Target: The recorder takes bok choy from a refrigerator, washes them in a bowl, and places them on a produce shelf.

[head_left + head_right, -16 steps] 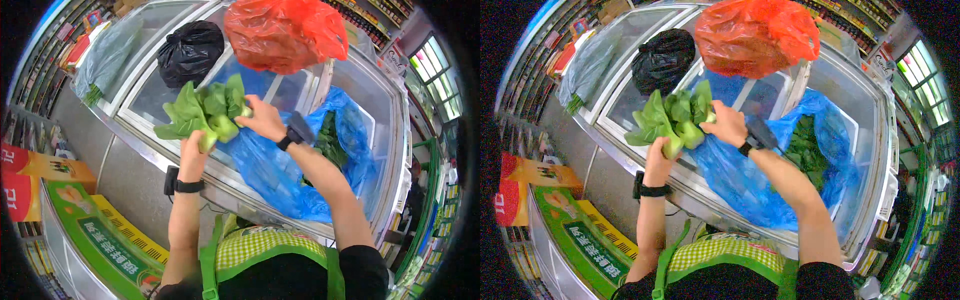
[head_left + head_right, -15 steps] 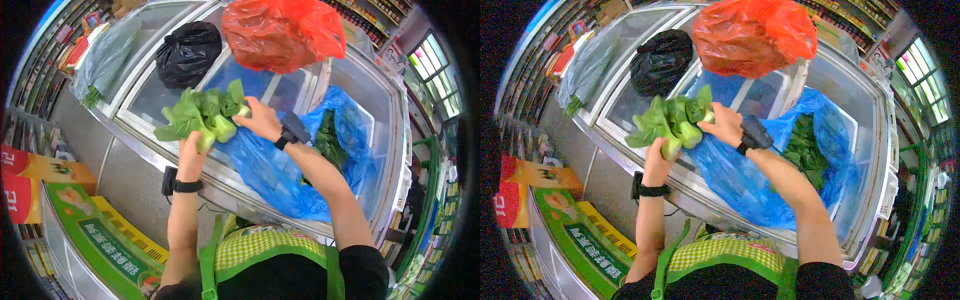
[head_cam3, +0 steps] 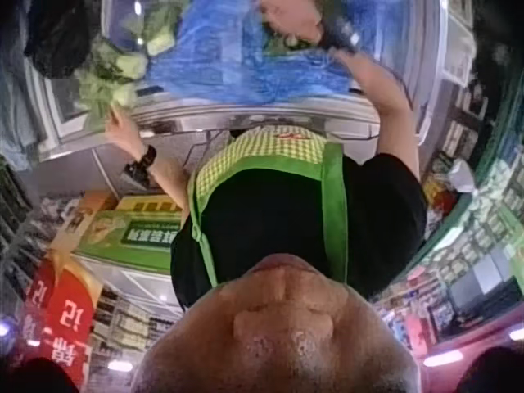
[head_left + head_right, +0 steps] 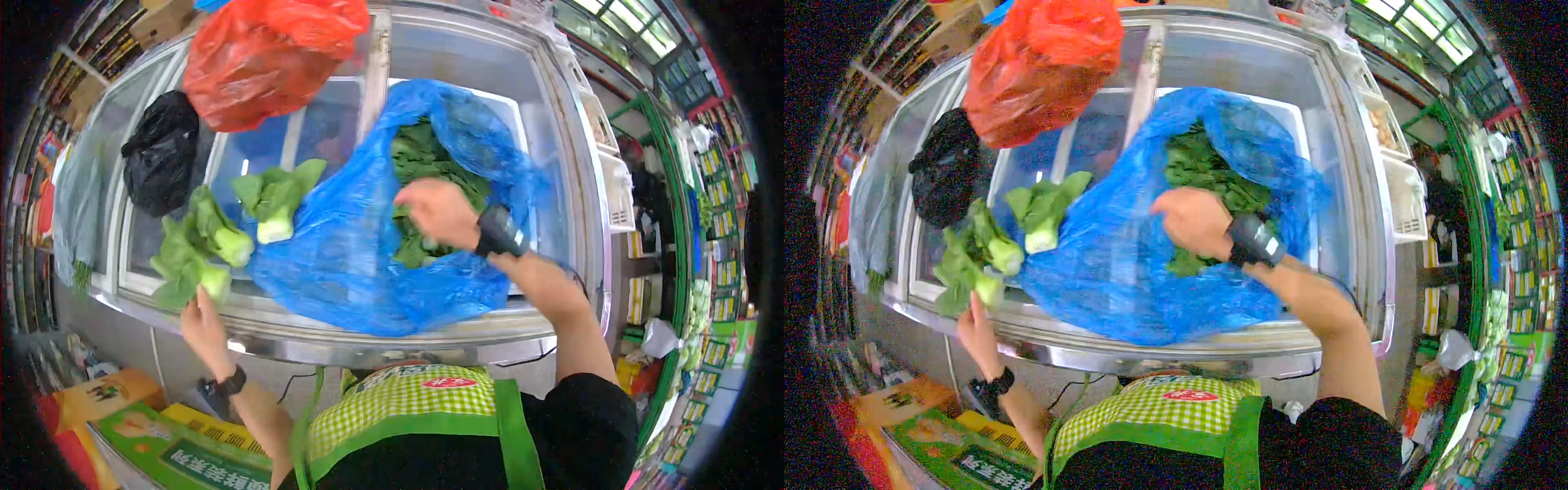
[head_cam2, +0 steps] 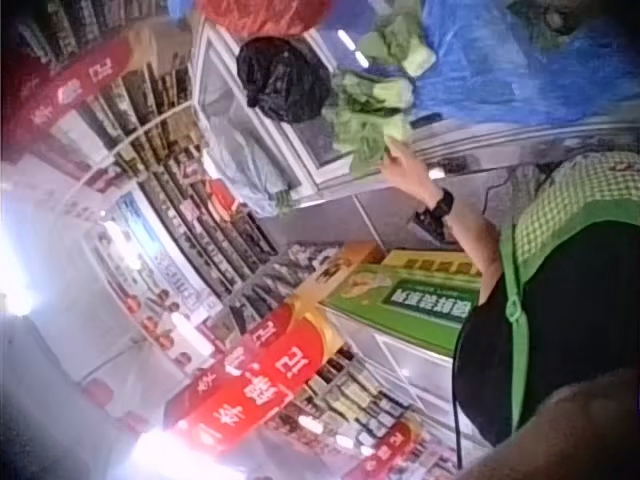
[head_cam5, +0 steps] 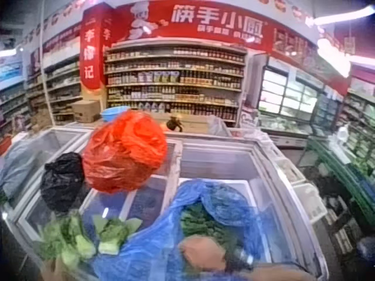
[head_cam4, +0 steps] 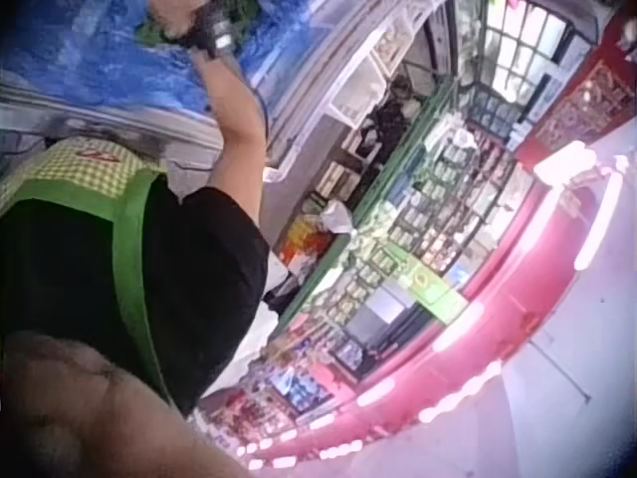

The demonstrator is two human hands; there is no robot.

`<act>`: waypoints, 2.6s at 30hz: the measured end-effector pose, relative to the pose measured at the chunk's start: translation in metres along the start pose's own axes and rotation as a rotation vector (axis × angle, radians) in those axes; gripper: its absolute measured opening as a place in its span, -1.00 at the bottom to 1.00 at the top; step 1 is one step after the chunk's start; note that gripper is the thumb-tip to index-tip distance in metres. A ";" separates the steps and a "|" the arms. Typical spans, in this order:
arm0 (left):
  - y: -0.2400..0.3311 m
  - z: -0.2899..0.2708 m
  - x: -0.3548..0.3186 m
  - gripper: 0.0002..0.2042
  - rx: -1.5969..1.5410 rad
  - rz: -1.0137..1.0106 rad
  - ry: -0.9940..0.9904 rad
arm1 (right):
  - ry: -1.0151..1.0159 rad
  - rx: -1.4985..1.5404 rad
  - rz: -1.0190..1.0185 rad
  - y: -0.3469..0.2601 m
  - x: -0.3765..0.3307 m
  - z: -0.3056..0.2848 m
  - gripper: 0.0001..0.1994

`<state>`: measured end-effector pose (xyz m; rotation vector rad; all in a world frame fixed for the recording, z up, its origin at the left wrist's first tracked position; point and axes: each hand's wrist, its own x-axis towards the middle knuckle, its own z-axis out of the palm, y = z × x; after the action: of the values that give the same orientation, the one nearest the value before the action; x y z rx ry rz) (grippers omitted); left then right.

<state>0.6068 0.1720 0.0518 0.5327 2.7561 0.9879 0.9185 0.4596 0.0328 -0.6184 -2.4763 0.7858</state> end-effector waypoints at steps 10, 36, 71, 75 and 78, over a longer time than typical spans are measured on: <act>0.008 0.036 -0.038 -0.47 0.257 0.141 0.517 | -0.202 -0.110 0.347 0.227 0.010 0.014 -0.69; 0.178 0.150 -0.090 -0.62 0.124 0.788 -0.186 | 0.296 -0.668 0.089 0.280 0.111 0.057 -0.69; 0.201 0.159 -0.121 -0.78 -0.023 1.010 -0.523 | -0.419 -0.840 0.083 0.278 -0.034 0.085 -0.56; 0.200 0.156 -0.121 -0.79 -0.085 0.918 -0.562 | -0.311 -0.942 -0.101 0.266 -0.030 0.087 -0.68; 0.197 0.151 -0.123 -0.82 -0.236 0.672 -0.628 | -0.418 -0.746 0.118 0.236 -0.026 0.056 -0.59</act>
<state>0.8149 0.3534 0.0665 1.4795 1.8924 1.0042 0.9732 0.5963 -0.1622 -0.9287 -3.1444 -0.0234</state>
